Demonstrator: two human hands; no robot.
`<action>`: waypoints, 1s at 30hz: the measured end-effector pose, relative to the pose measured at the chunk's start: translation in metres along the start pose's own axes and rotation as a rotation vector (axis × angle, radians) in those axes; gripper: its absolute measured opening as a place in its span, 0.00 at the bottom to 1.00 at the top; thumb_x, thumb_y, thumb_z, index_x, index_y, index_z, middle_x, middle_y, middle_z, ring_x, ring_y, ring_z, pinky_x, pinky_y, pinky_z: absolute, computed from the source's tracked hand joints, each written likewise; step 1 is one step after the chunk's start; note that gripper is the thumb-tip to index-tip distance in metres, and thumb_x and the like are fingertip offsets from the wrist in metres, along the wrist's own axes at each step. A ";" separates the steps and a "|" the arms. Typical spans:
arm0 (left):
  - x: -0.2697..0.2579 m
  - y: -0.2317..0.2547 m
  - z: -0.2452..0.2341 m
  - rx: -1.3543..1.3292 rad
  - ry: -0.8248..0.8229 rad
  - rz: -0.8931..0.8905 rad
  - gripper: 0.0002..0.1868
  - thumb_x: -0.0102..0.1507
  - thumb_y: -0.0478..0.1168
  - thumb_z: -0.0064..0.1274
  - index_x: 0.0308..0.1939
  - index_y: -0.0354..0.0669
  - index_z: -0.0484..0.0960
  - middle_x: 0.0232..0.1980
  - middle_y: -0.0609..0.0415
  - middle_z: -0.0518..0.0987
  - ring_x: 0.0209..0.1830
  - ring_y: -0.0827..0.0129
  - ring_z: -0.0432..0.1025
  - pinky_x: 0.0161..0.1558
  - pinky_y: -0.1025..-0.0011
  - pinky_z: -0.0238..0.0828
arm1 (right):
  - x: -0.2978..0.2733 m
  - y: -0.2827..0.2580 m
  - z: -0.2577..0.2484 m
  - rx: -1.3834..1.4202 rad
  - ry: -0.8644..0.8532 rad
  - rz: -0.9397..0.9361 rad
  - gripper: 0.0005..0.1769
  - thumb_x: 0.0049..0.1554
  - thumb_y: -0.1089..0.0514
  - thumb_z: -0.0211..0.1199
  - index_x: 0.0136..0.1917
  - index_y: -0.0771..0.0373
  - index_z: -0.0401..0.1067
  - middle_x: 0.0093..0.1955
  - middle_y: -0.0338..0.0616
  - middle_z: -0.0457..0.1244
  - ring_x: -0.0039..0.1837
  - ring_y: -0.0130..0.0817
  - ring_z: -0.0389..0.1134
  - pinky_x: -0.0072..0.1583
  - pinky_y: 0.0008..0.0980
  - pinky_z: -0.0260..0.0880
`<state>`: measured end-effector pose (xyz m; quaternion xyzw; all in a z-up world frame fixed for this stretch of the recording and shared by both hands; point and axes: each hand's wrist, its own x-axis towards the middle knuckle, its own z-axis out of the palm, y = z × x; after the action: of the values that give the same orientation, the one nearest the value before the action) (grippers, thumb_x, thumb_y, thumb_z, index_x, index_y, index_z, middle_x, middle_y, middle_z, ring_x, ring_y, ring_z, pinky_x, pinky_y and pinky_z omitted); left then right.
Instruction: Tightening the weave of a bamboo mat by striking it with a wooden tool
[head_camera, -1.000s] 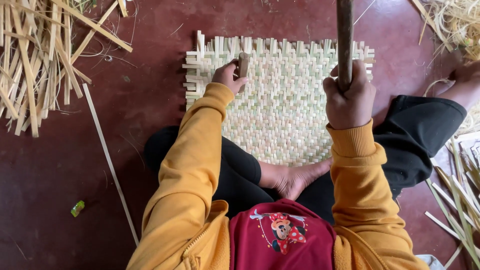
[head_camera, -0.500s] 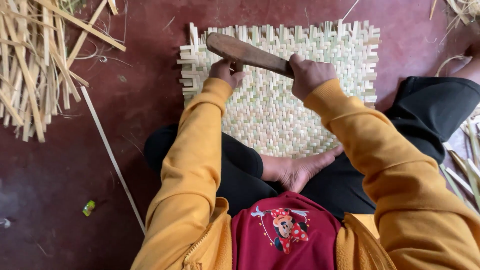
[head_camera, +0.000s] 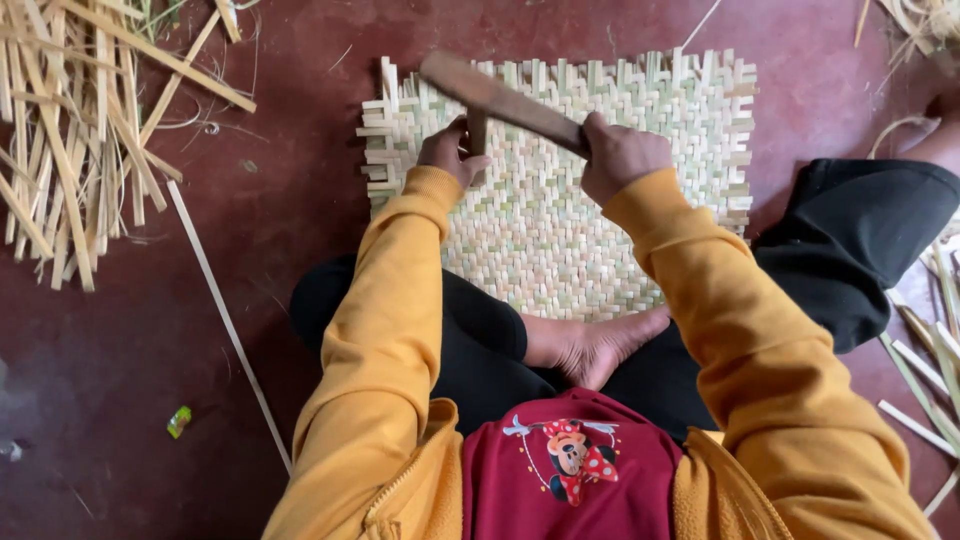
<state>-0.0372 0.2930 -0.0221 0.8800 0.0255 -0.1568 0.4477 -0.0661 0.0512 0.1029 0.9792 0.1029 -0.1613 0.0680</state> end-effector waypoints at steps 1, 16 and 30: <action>0.005 -0.011 0.003 -0.058 0.040 0.065 0.28 0.54 0.33 0.62 0.59 0.46 0.76 0.45 0.53 0.85 0.41 0.65 0.80 0.47 0.69 0.77 | -0.001 0.005 0.004 0.103 0.192 -0.018 0.06 0.67 0.57 0.54 0.47 0.58 0.65 0.32 0.41 0.66 0.29 0.37 0.66 0.34 0.38 0.68; 0.025 -0.051 0.035 0.138 0.173 0.207 0.17 0.56 0.41 0.65 0.43 0.35 0.80 0.50 0.46 0.83 0.41 0.59 0.79 0.46 0.68 0.77 | -0.040 0.027 -0.045 0.673 0.713 -0.151 0.14 0.53 0.77 0.63 0.48 0.67 0.64 0.34 0.45 0.63 0.31 0.38 0.60 0.36 0.34 0.63; -0.009 0.002 0.002 -0.113 -0.013 -0.077 0.22 0.64 0.38 0.60 0.61 0.46 0.73 0.49 0.51 0.81 0.52 0.60 0.79 0.49 0.68 0.86 | 0.009 0.012 0.020 0.109 -0.001 0.029 0.12 0.54 0.53 0.53 0.52 0.53 0.63 0.39 0.46 0.68 0.45 0.55 0.74 0.48 0.54 0.70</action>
<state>-0.0462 0.2911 -0.0194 0.8508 0.0653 -0.1778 0.4902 -0.0613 0.0379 0.0821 0.9827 0.0798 -0.1660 0.0167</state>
